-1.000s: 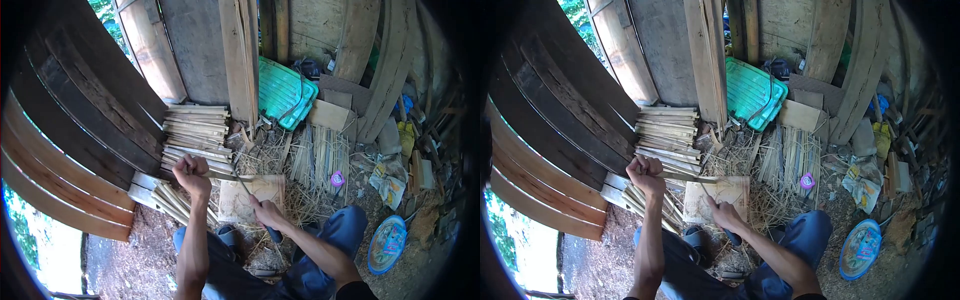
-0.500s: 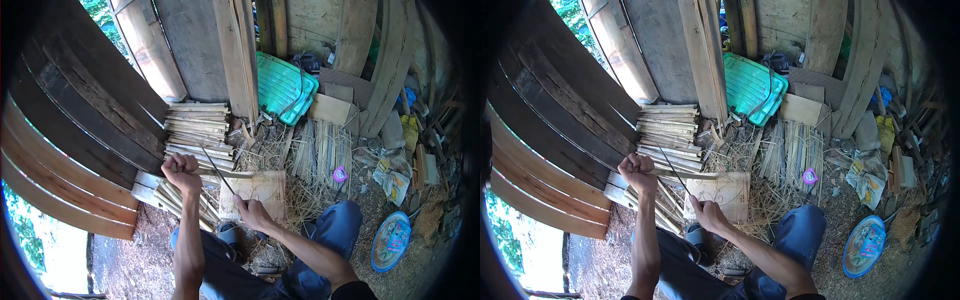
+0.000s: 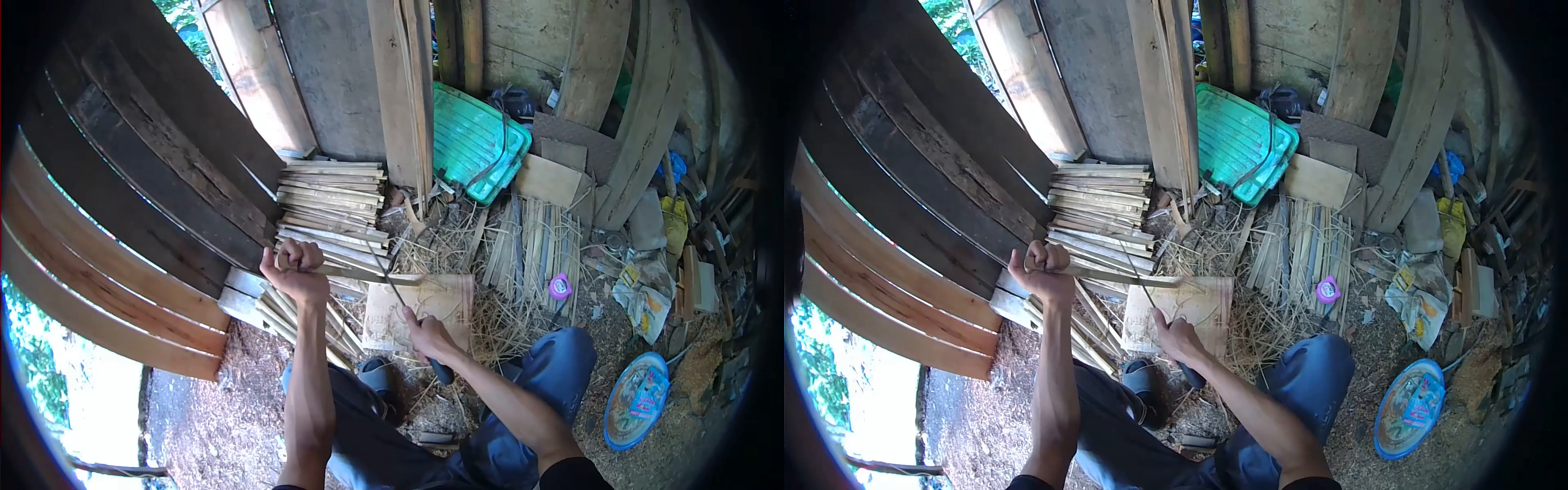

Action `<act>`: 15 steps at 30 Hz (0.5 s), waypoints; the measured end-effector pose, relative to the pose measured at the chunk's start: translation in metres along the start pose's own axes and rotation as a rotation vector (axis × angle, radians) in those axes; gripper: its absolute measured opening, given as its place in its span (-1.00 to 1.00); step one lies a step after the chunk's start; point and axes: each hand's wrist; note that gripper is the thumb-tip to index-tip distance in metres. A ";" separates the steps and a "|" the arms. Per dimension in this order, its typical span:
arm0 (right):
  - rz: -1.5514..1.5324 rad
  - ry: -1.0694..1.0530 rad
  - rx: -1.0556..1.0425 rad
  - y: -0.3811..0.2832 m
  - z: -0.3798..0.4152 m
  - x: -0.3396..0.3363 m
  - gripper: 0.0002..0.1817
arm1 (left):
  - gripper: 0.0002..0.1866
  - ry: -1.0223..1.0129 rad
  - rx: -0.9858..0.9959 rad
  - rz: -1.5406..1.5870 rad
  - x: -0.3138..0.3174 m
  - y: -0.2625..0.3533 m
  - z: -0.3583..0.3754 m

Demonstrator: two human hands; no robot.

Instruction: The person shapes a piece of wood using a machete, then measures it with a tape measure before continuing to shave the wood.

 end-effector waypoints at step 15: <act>0.159 0.069 -0.132 0.011 0.002 -0.002 -0.28 | -0.65 0.012 -0.076 -0.030 0.001 -0.005 -0.011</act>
Point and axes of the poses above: each hand's wrist, its own z-axis away from the middle knuckle, its own x-axis out of the palm, y = z × x, and after that the axes turned 8 degrees about x, right-handed
